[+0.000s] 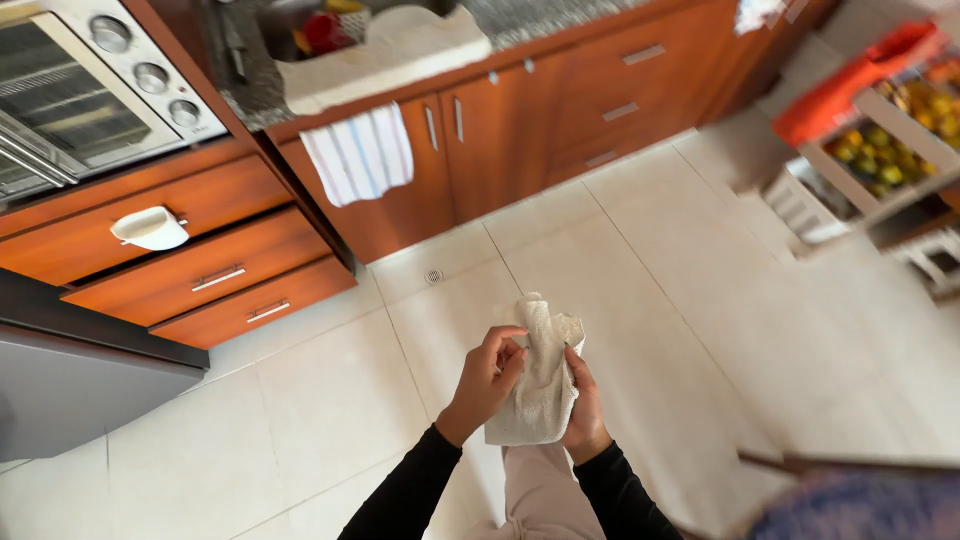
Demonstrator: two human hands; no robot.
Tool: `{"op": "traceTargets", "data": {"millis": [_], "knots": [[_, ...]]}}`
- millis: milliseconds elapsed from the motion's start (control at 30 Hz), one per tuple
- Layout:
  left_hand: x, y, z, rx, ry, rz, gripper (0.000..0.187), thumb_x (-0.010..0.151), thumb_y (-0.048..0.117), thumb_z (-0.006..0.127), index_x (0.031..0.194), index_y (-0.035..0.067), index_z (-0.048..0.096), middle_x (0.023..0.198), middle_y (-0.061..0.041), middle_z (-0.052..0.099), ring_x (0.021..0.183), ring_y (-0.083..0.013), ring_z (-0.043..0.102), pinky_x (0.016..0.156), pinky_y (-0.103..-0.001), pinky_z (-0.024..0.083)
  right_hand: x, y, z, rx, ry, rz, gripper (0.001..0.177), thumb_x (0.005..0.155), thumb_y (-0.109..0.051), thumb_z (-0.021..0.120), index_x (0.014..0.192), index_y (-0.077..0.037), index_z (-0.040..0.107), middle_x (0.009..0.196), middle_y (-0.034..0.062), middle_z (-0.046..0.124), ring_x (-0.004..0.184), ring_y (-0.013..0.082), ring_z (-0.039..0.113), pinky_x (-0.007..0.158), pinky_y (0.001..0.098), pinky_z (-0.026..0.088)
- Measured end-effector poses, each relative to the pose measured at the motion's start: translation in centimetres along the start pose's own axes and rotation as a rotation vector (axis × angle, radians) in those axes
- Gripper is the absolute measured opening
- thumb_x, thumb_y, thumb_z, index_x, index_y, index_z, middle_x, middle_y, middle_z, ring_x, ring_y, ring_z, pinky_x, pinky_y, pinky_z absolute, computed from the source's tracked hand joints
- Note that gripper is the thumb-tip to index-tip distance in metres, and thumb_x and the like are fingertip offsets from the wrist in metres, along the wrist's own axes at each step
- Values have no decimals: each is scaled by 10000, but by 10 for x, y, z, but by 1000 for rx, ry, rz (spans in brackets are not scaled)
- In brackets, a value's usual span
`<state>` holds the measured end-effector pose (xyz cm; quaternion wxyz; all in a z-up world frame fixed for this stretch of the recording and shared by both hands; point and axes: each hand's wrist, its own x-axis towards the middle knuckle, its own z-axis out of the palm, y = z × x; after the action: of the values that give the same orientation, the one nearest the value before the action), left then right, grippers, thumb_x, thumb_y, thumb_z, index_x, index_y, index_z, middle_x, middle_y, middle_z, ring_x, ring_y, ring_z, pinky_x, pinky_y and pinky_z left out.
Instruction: Moving chairs, wiping the dining table with a cloth, and setting items like a cutting board.
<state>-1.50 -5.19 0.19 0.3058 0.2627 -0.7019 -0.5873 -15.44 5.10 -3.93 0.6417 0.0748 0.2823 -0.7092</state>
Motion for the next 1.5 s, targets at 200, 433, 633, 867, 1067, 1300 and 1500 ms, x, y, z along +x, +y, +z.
{"op": "traceTargets", "data": {"millis": [200,433,633,867,1067,1300,1500], "knots": [[175,-4,-77,-3,195,81,274,1001,101,658,1264,58,593,798,-26,645,691,-94,571,609,-254,488,162,-81,102,-133,-98,54,535,1021,-405,462,1432,-70,535,1323,100,657,1174,262,644,1007,441,509],[287,-15,-220,102,455,65,300,963,90,663,1257,60,612,836,-15,657,708,-99,555,583,-259,464,334,-101,224,-190,-170,218,557,1009,-402,477,1464,-82,509,1373,97,638,1221,276,624,1052,445,483],[405,-65,-389,220,646,197,271,1000,77,636,1268,38,624,897,-27,673,752,-95,591,629,-255,491,501,-82,274,-150,-180,239,568,1011,-402,485,1473,-72,503,1390,102,625,1236,285,615,1065,448,472],[597,-85,-560,370,692,88,249,1008,135,655,1239,46,635,782,-79,653,661,-174,615,587,-307,506,649,-71,364,-50,-179,194,596,1013,-427,487,1482,-58,488,1401,128,605,1243,312,599,1066,474,455],[696,-251,-645,1145,528,361,350,831,191,734,1134,48,635,986,-152,734,786,-323,702,679,-439,555,695,-84,423,-64,-122,185,618,979,-458,460,1473,-88,493,1395,116,618,1240,319,601,1046,493,463],[700,-234,-663,1135,263,-525,341,1166,353,576,1059,44,672,931,-202,684,799,-302,662,749,-414,520,744,-89,434,-88,-129,162,611,1008,-439,456,1492,-66,480,1385,138,618,1232,321,609,1058,498,467],[698,-259,-654,423,425,39,429,1004,222,603,1363,-7,557,1311,-106,603,751,-55,655,578,-277,540,748,-88,450,-38,-181,192,629,998,-446,463,1475,-37,484,1379,164,621,1223,330,620,1061,493,475]]}}
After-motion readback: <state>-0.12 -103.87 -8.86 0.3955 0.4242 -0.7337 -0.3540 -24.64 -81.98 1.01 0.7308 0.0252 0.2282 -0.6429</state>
